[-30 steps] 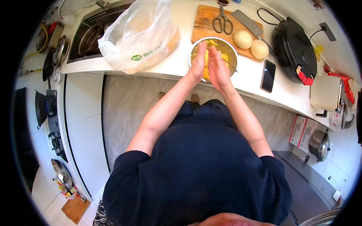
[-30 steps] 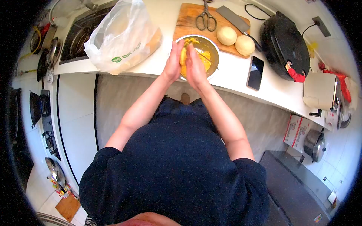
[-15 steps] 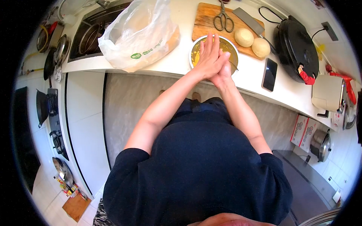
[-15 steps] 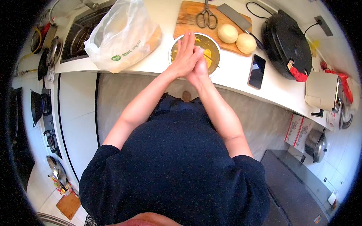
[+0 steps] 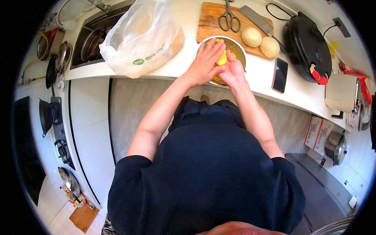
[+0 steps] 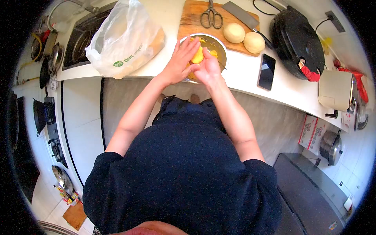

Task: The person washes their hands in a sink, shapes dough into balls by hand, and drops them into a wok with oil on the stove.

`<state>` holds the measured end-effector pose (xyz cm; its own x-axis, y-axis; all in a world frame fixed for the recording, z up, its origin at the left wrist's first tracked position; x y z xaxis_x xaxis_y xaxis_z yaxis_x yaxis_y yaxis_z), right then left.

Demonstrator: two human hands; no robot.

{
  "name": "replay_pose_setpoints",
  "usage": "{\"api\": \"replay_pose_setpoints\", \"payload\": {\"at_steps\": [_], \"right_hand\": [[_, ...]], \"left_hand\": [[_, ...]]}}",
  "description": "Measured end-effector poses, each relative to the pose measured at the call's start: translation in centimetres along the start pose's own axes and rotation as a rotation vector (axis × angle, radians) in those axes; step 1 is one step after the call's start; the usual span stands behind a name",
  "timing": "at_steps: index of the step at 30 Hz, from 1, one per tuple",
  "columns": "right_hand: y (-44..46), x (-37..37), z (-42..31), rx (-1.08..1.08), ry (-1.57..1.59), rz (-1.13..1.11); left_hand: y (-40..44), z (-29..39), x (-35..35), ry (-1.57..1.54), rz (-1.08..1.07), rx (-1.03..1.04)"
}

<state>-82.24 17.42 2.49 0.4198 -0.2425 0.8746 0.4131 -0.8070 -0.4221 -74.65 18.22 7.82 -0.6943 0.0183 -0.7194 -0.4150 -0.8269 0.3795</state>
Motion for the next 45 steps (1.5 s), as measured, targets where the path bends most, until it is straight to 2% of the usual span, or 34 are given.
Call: {"api": "replay_pose_setpoints", "payload": {"at_steps": [2, 5, 6, 8, 11, 14, 16, 17, 19, 22, 23, 26, 29, 30, 32, 35, 38, 41, 45], "right_hand": [[0.8, -0.7, 0.1, 0.025, -0.034, -0.01], [1.1, 0.6, 0.7, 0.308, 0.371, -0.598], [1.9, -1.5, 0.7, 0.248, 0.228, -0.408], [0.4, -0.5, 0.3, 0.12, -0.056, -0.033], [0.8, 0.6, 0.4, 0.215, 0.217, -0.39], [0.5, 0.1, 0.4, 0.11, 0.072, -0.097], [0.4, 0.5, 0.4, 0.093, 0.074, -0.093], [0.3, 0.5, 0.4, 0.084, 0.075, -0.091], [0.2, 0.5, 0.2, -0.031, -0.165, -0.078], [0.1, 0.6, -0.8, -0.245, -0.429, -0.01], [0.0, 0.5, -1.2, -0.324, -0.498, 0.024], [-0.3, 1.5, -1.2, -0.562, -0.879, -0.119], [-1.3, 3.3, -0.3, -0.542, -0.826, -0.223], [-2.0, 4.0, -0.6, -0.555, -0.596, -0.265], [-2.8, 4.0, -1.3, -0.663, -0.763, -0.188], [-3.4, 4.2, -1.4, -0.812, -1.083, -0.113], [-3.8, 5.0, -0.2, -0.931, -1.443, -0.149], [-4.1, 5.5, 0.4, -0.977, -1.653, -0.188], [-4.2, 5.9, 0.8, -0.951, -1.824, -0.255]], "left_hand": [[-0.3, -0.5, 0.5, 0.152, -0.035, 0.039], [0.0, -1.1, 0.7, 0.181, -0.042, 0.032], [0.0, -0.9, 0.7, 0.132, -0.028, 0.006], [0.0, -1.1, 0.2, 0.044, 0.021, -0.045], [-0.3, -1.7, -0.2, -0.033, 0.073, -0.122], [-0.3, -2.0, -0.2, -0.11, 0.074, -0.183], [-0.2, -2.0, -0.5, -0.286, 0.126, -0.229], [-0.2, -2.4, -0.2, -0.279, 0.127, -0.249], [-0.2, -3.3, 0.3, -0.265, 0.132, -0.292], [-0.4, -3.5, 0.3, -0.505, 0.192, -0.337], [-0.5, -3.6, 0.5, -0.741, 0.261, -0.385], [-0.5, -3.1, 2.3, -1.367, 0.436, -0.514], [-0.2, -2.7, 3.2, -1.787, 0.518, -0.6], [0.0, -3.1, 3.1, -1.902, 0.535, -0.607], [0.0, -2.8, 2.5, -2.096, 0.526, -0.6], [0.0, -3.2, 2.8, -2.089, 0.517, -0.521], [-0.5, -2.7, 2.8, -1.899, 0.528, -0.539], [-0.7, -2.5, 2.6, -1.789, 0.529, -0.546], [-1.1, -2.9, 2.9, -1.951, 0.519, -0.579]]}}
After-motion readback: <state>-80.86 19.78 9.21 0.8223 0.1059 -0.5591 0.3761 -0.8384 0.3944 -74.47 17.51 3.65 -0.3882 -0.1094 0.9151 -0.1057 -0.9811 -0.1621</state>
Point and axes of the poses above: each hand's wrist, its own y-axis towards the middle knuckle, its own x-axis out of the palm, z = x × y, the point moved 7 cm from there along y, towards the middle knuckle
